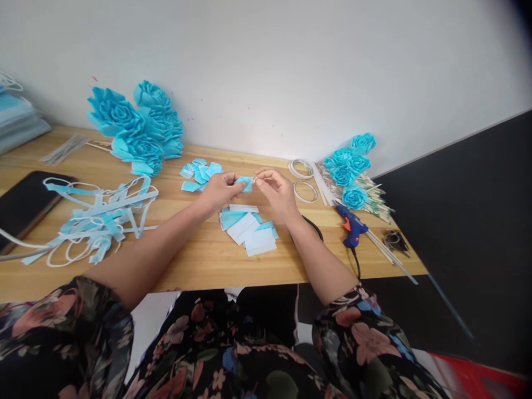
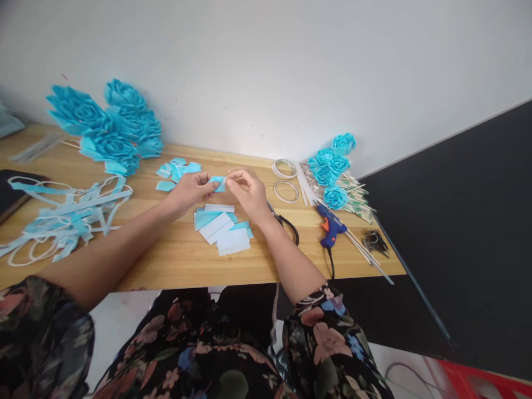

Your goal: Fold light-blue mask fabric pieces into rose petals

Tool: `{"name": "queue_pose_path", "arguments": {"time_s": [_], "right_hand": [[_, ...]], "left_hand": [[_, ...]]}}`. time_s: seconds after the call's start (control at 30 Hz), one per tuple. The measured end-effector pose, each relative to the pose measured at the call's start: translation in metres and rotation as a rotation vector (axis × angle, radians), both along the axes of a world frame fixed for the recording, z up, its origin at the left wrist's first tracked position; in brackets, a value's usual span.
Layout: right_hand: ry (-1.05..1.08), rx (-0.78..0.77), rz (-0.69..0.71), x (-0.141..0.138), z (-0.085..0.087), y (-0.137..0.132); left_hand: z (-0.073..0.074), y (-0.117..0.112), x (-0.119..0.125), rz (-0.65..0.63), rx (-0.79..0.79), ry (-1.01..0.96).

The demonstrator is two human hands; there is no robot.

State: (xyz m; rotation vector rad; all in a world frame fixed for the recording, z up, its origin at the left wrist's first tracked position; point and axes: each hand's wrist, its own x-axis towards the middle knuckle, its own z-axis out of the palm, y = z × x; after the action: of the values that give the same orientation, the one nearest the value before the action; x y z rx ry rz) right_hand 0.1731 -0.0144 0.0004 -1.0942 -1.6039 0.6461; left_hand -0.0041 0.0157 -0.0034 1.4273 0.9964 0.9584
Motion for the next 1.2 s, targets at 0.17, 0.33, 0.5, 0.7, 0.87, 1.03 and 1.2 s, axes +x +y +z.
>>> {"name": "queue_pose_path", "arguments": {"time_s": [0.17,0.33,0.5,0.7,0.87,1.03,1.2], "right_hand": [[-0.083,0.033,0.026,-0.002,0.0006,-0.0021],[-0.163,0.095,0.005,-0.0022,0.0011,-0.0018],[-0.202,0.11,-0.017,-0.0018,-0.0009,-0.0003],[-0.229,0.129,-0.037,-0.002,-0.0024,0.0007],[-0.214,0.11,-0.038,-0.0024,-0.0031,0.0005],[-0.14,0.046,-0.014,-0.0042,-0.0045,0.0003],[-0.121,-0.06,-0.021,-0.0045,-0.0057,0.0003]], "left_hand": [[-0.0022,0.0012,0.0005,0.013,-0.003,0.003],[-0.0019,0.0011,0.001,0.02,0.011,0.026],[0.0015,-0.0012,0.0011,0.006,0.015,0.059],[-0.0015,-0.0006,0.0003,-0.021,0.038,0.068],[-0.0035,0.0003,-0.0003,-0.041,0.043,0.075],[-0.0005,-0.0008,0.0003,-0.05,0.031,0.056],[-0.001,0.001,-0.0015,-0.063,0.056,0.028]]}}
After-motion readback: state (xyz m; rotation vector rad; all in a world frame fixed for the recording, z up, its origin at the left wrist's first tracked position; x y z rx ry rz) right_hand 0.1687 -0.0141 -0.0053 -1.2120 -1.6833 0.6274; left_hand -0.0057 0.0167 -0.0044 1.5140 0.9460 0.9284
